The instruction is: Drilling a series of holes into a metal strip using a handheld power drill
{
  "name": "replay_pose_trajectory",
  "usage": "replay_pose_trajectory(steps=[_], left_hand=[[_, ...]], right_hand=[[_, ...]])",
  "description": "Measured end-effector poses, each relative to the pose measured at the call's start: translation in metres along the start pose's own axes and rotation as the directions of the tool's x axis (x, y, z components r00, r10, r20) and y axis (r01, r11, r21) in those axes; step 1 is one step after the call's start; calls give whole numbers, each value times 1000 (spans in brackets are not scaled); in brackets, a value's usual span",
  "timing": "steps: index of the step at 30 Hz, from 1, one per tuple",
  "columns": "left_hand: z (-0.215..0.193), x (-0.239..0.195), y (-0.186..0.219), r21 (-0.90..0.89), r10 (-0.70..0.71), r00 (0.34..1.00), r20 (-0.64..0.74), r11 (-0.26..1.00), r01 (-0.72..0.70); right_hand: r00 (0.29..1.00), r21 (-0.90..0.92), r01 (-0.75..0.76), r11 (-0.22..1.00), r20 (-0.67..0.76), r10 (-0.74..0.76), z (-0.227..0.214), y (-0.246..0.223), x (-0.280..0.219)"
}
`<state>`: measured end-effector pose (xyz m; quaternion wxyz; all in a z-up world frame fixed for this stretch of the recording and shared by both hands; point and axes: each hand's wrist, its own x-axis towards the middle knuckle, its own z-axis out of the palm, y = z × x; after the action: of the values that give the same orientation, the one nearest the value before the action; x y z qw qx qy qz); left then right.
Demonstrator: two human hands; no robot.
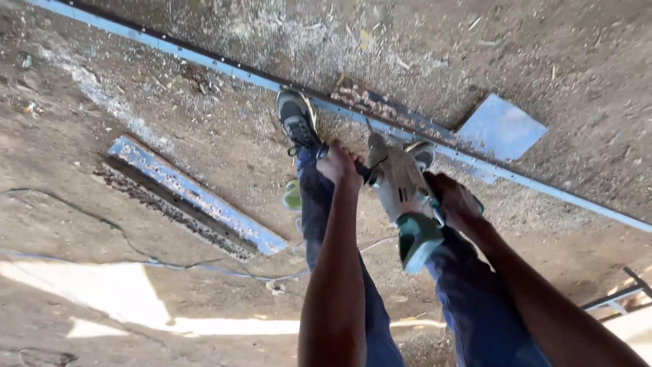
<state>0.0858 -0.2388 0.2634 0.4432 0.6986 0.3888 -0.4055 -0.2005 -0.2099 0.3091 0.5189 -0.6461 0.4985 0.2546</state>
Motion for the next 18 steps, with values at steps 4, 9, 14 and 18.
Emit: replay_pose_trajectory(steps=[4,9,14,18], left_hand=[[-4,-14,32,-48,-40,978,-204,998,31],[-12,2,44,6,-31,975,-222,999,34],[-15,34,26,50,-36,968,-249,998,50],[0,47,17,105,-126,971,-203,983,149]], right_hand=[[999,-167,16,986,37,-10,0,-9,-1],[986,-137,9,990,168,14,-32,-65,6],[987,-248,154,956,85,-137,-42,-59,10],[990,-168,112,979,99,-96,-54,-68,5]])
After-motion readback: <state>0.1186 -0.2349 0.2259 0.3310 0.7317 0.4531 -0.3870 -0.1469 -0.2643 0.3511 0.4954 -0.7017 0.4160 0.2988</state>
